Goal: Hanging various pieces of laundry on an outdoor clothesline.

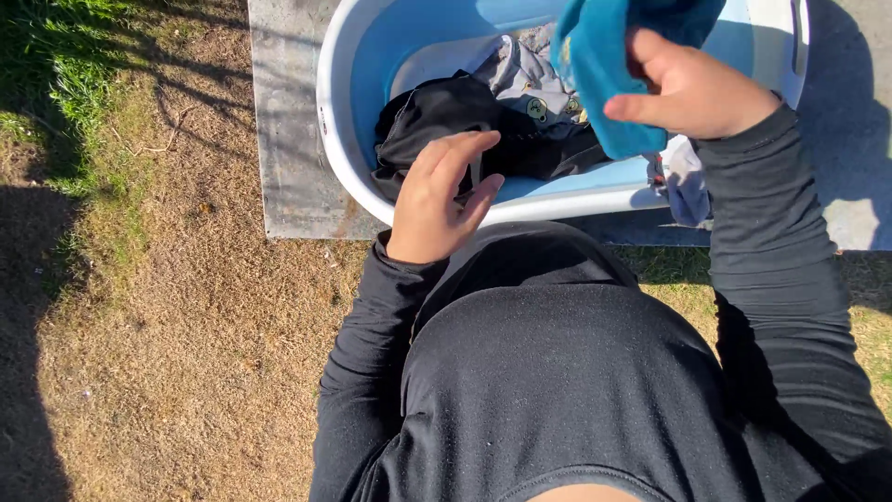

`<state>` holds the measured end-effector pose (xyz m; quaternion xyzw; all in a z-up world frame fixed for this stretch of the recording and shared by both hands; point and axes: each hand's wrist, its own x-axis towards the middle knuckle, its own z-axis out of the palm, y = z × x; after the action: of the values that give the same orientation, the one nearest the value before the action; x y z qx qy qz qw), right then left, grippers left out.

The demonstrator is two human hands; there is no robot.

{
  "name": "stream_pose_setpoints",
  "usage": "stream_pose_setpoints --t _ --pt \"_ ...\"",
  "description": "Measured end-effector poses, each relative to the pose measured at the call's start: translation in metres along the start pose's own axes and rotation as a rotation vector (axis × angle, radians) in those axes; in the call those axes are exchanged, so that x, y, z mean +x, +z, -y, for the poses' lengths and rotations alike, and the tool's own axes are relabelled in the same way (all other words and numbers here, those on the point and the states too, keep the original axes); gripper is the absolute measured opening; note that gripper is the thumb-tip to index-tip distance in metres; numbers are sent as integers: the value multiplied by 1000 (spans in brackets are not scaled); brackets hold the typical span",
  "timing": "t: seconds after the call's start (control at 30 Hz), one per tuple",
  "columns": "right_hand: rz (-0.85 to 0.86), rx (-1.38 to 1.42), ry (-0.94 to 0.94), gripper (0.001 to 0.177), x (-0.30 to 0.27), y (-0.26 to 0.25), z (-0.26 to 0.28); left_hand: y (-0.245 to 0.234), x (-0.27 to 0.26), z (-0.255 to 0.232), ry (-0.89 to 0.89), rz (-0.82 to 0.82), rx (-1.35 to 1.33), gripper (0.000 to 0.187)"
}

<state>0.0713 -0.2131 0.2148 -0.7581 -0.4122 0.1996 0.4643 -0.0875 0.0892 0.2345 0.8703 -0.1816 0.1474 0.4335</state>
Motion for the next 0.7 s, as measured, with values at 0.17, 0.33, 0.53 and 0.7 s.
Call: stream_pose_setpoints --t 0.17,0.33,0.53,0.7 --pt "240 -618 265 30 2 43 51 36 9 30 -41 -75 -456 59" --pt "110 -682 -210 19 0 30 69 68 35 56 97 335 -746 68" --pt "43 -722 -384 31 -3 -10 90 45 75 48 194 421 -628 62" --pt "-62 -669 -327 17 -27 -32 46 9 122 83 692 307 351 61"
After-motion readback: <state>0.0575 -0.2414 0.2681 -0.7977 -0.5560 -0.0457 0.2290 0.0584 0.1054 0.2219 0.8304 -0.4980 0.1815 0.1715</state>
